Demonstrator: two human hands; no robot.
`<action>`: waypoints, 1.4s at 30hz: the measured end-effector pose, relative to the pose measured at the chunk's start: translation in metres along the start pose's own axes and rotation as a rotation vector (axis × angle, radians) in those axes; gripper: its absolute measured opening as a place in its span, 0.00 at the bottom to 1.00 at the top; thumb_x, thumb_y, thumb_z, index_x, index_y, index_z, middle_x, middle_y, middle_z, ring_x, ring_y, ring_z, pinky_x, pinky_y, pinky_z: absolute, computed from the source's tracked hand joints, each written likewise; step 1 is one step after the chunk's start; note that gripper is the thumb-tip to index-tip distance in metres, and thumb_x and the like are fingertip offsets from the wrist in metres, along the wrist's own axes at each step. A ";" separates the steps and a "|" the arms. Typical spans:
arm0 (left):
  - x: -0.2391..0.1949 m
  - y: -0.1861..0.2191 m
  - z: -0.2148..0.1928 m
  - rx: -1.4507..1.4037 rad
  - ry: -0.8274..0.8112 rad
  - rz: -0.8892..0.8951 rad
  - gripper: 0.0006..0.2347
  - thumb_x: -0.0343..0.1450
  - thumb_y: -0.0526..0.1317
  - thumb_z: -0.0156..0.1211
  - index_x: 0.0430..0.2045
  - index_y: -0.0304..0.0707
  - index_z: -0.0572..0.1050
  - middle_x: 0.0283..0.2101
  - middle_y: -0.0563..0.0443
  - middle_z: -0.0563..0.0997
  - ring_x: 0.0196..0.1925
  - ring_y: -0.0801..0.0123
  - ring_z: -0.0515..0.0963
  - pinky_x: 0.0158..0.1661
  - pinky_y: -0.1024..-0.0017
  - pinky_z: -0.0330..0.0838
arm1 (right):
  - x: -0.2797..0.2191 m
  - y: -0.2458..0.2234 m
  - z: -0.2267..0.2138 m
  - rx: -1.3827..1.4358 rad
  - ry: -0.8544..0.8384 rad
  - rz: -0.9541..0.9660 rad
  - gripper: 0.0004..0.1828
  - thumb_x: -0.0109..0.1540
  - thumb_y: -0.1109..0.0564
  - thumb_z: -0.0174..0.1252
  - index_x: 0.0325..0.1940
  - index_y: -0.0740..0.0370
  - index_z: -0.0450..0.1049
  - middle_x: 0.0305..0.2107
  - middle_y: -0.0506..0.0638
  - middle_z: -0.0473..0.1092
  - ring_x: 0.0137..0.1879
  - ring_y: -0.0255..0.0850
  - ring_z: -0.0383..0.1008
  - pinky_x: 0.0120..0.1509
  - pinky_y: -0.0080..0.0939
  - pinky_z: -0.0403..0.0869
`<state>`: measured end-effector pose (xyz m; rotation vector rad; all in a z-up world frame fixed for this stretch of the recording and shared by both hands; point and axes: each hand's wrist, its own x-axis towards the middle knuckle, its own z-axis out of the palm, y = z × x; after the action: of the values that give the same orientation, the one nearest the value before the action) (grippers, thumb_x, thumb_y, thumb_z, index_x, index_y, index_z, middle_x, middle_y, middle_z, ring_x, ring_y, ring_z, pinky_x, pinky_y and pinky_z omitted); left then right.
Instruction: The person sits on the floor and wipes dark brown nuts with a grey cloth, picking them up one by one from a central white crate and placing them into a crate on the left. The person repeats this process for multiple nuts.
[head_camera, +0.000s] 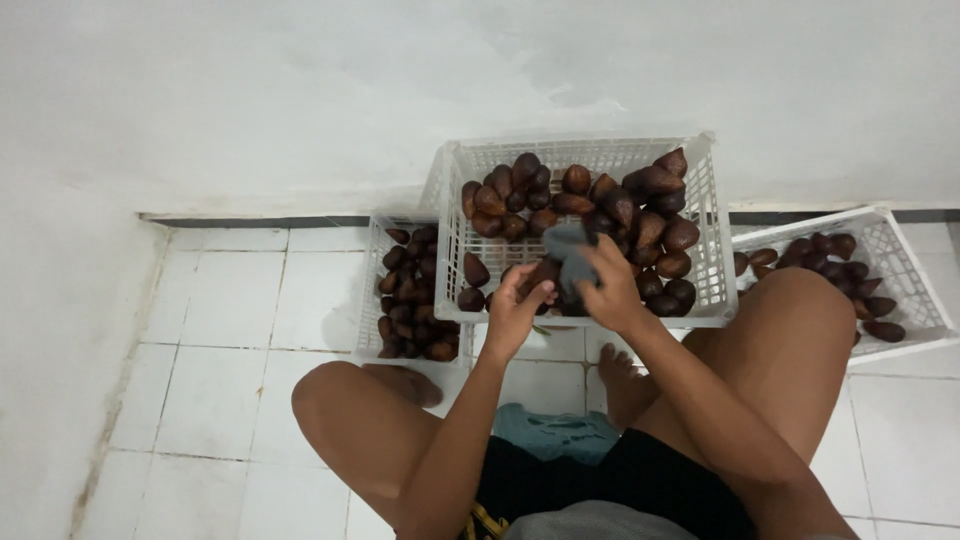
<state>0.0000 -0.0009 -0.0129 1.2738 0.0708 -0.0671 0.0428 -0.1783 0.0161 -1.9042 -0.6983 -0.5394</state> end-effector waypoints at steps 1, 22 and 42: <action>0.003 -0.012 -0.006 -0.003 0.004 0.002 0.12 0.75 0.35 0.64 0.50 0.29 0.75 0.44 0.37 0.81 0.43 0.61 0.83 0.45 0.65 0.81 | 0.009 -0.012 -0.003 0.001 -0.004 -0.002 0.16 0.61 0.63 0.56 0.53 0.72 0.72 0.43 0.70 0.68 0.53 0.67 0.70 0.54 0.66 0.71; -0.019 0.008 0.016 0.410 -0.065 0.406 0.15 0.69 0.32 0.70 0.50 0.30 0.78 0.46 0.37 0.81 0.52 0.51 0.82 0.49 0.57 0.79 | 0.015 -0.007 -0.005 0.058 -0.090 0.726 0.15 0.66 0.54 0.58 0.24 0.57 0.73 0.15 0.46 0.68 0.24 0.35 0.64 0.29 0.36 0.65; -0.007 -0.020 -0.002 0.618 -0.014 0.349 0.10 0.69 0.28 0.66 0.43 0.30 0.76 0.41 0.36 0.79 0.45 0.46 0.82 0.42 0.56 0.80 | -0.017 0.011 0.010 -0.458 -0.235 -0.116 0.19 0.67 0.47 0.47 0.54 0.61 0.73 0.44 0.62 0.68 0.50 0.59 0.70 0.51 0.54 0.69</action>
<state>-0.0091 -0.0053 -0.0320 1.8841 -0.2001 0.2196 0.0386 -0.1772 -0.0060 -2.3923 -0.8985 -0.5904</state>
